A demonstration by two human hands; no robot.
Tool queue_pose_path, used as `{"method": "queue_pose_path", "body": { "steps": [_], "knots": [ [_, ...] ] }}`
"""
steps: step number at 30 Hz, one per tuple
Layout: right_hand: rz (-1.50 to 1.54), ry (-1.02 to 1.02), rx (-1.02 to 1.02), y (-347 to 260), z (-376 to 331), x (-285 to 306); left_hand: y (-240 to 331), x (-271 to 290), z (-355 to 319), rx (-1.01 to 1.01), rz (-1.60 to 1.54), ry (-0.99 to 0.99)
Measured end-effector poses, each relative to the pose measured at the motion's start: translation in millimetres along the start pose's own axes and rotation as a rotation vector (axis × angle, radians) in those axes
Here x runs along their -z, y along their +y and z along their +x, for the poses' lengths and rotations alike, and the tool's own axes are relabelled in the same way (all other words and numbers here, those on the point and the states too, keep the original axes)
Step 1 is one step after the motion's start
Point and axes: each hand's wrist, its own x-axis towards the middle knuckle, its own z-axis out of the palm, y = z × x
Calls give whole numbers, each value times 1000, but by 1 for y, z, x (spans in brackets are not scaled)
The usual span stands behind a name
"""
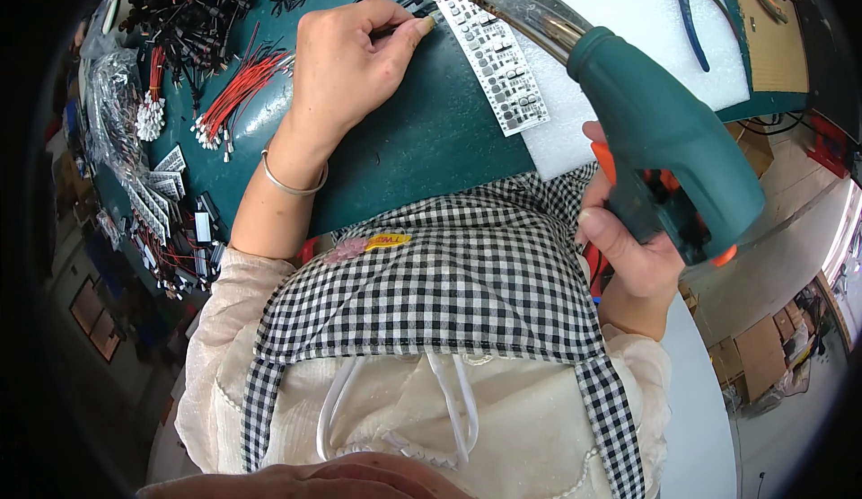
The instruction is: The person uses a soldering iron to attach wires to a circuit board. They repeatedly pick up wire ends, position them on the board, and apply heat to secure the connections.
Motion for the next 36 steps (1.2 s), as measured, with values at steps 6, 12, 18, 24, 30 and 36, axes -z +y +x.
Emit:
{"method": "queue_pose_path", "body": {
  "steps": [6,12,18,24,30,36],
  "knots": [
    [9,2,-24,4,-1,-2,-2,0,3,64,-91,-20],
    [2,-18,-17,5,2,-2,-5,-1,4,90,-73,-49],
    [26,-28,-56,3,2,-1,-6,0,6,101,-64,-98],
    [60,-44,-98,5,1,0,-5,-1,6,116,-57,-94],
    [7,-148,-127,13,4,7,-5,0,5,118,-53,-98],
    [-3,-81,-128,6,8,-5,-5,-1,6,116,-44,-99]
  ]
}}
